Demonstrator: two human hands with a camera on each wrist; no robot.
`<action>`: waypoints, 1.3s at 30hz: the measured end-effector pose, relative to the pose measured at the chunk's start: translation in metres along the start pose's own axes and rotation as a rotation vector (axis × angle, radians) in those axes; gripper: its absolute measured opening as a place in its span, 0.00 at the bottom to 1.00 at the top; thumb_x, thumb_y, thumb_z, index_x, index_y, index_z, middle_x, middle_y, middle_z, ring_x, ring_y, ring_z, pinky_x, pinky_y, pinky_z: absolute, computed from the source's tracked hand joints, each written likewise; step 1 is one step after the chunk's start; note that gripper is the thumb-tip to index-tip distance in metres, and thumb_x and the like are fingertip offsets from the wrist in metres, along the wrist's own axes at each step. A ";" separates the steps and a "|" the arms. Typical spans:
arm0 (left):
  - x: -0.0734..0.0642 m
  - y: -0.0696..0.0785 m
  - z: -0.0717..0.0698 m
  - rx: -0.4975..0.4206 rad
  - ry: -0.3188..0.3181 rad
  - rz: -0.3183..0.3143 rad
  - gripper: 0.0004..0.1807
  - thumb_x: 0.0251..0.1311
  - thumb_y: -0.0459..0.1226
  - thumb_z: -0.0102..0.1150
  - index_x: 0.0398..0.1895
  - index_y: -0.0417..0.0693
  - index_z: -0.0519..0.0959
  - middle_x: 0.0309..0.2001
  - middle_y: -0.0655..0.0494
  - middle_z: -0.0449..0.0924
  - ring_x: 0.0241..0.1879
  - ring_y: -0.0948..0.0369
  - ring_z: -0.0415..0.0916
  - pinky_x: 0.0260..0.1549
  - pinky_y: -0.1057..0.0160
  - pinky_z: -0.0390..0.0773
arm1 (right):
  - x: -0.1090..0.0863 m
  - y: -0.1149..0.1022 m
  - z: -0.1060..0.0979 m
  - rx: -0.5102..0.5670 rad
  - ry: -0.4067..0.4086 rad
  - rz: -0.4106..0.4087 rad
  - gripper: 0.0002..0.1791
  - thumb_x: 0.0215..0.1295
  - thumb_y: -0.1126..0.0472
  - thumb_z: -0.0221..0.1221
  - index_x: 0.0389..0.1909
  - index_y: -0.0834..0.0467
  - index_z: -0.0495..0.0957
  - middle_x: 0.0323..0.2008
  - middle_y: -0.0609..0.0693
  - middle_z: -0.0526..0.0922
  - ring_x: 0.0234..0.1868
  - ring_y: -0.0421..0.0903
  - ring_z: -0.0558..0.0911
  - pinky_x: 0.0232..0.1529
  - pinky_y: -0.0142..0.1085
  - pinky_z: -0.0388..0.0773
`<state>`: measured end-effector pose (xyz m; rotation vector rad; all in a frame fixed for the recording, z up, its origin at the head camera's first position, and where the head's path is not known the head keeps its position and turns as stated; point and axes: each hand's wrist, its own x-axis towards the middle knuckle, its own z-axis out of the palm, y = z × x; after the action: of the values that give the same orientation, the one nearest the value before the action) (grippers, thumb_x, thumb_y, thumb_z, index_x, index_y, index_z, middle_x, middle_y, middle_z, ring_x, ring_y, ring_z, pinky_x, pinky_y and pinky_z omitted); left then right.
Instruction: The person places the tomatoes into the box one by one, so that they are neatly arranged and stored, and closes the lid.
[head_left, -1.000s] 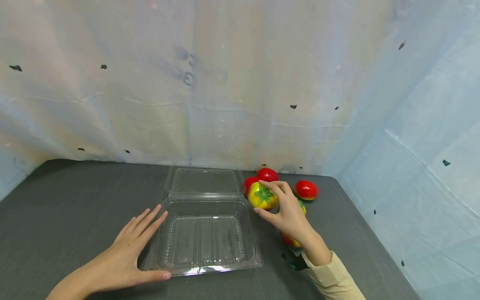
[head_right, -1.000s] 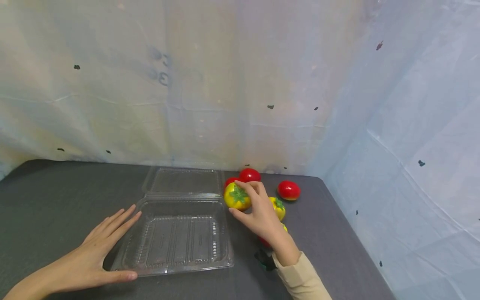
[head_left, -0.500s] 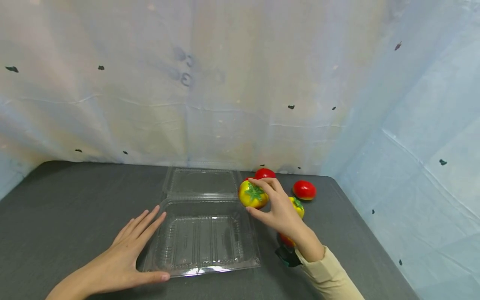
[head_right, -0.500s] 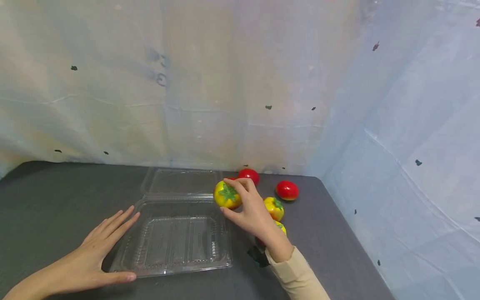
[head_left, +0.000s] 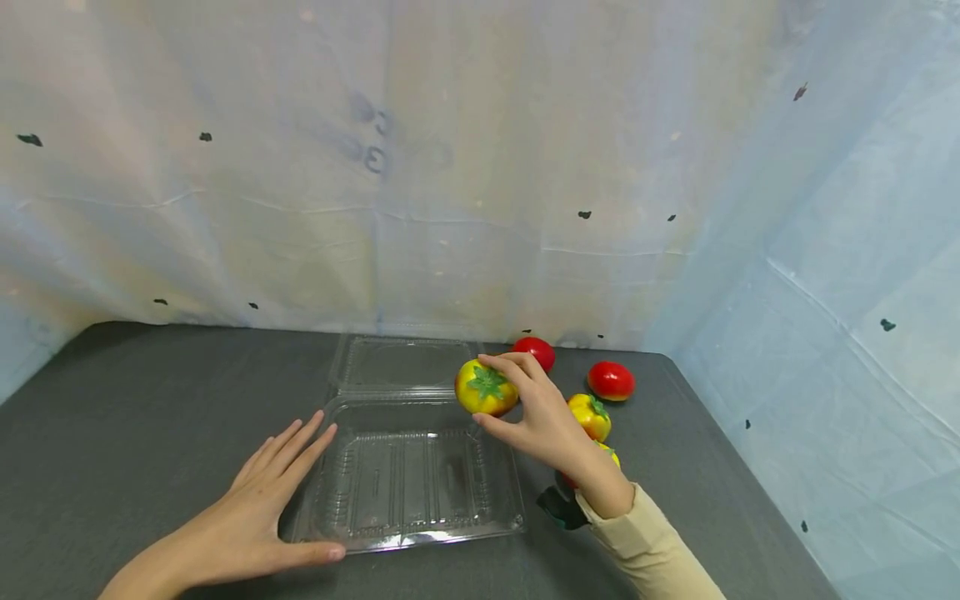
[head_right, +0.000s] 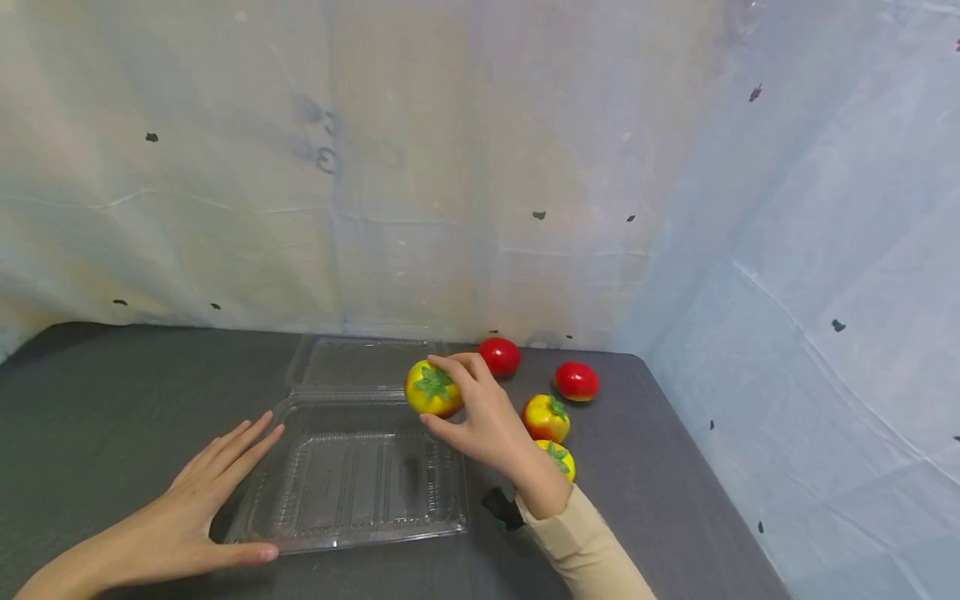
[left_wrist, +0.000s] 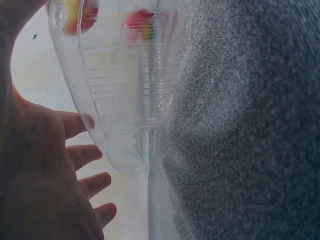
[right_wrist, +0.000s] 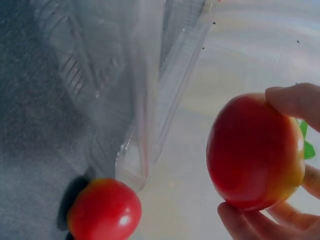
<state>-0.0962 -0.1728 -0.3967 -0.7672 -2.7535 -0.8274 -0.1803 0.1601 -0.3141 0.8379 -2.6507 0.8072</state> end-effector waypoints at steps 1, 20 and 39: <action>0.000 0.000 0.000 0.004 0.004 0.008 0.64 0.42 0.65 0.67 0.78 0.57 0.42 0.77 0.49 0.38 0.76 0.54 0.28 0.71 0.54 0.22 | 0.001 -0.001 0.001 0.002 -0.008 -0.003 0.36 0.53 0.55 0.70 0.64 0.49 0.69 0.57 0.48 0.71 0.53 0.45 0.75 0.50 0.39 0.79; -0.001 0.002 0.000 0.008 0.010 0.008 0.64 0.41 0.65 0.67 0.77 0.58 0.41 0.77 0.49 0.38 0.76 0.52 0.31 0.71 0.52 0.24 | 0.013 -0.016 0.010 0.050 -0.103 -0.088 0.38 0.53 0.56 0.70 0.66 0.53 0.66 0.60 0.50 0.72 0.55 0.43 0.74 0.51 0.33 0.79; -0.001 0.002 0.001 0.005 0.006 -0.014 0.64 0.40 0.66 0.67 0.77 0.60 0.41 0.77 0.51 0.38 0.75 0.46 0.36 0.71 0.52 0.25 | 0.025 -0.030 0.022 0.090 -0.144 -0.103 0.35 0.50 0.57 0.73 0.56 0.57 0.66 0.54 0.48 0.74 0.50 0.41 0.75 0.48 0.30 0.79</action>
<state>-0.0946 -0.1715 -0.3970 -0.7441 -2.7583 -0.8237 -0.1848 0.1155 -0.3099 1.0848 -2.6839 0.8759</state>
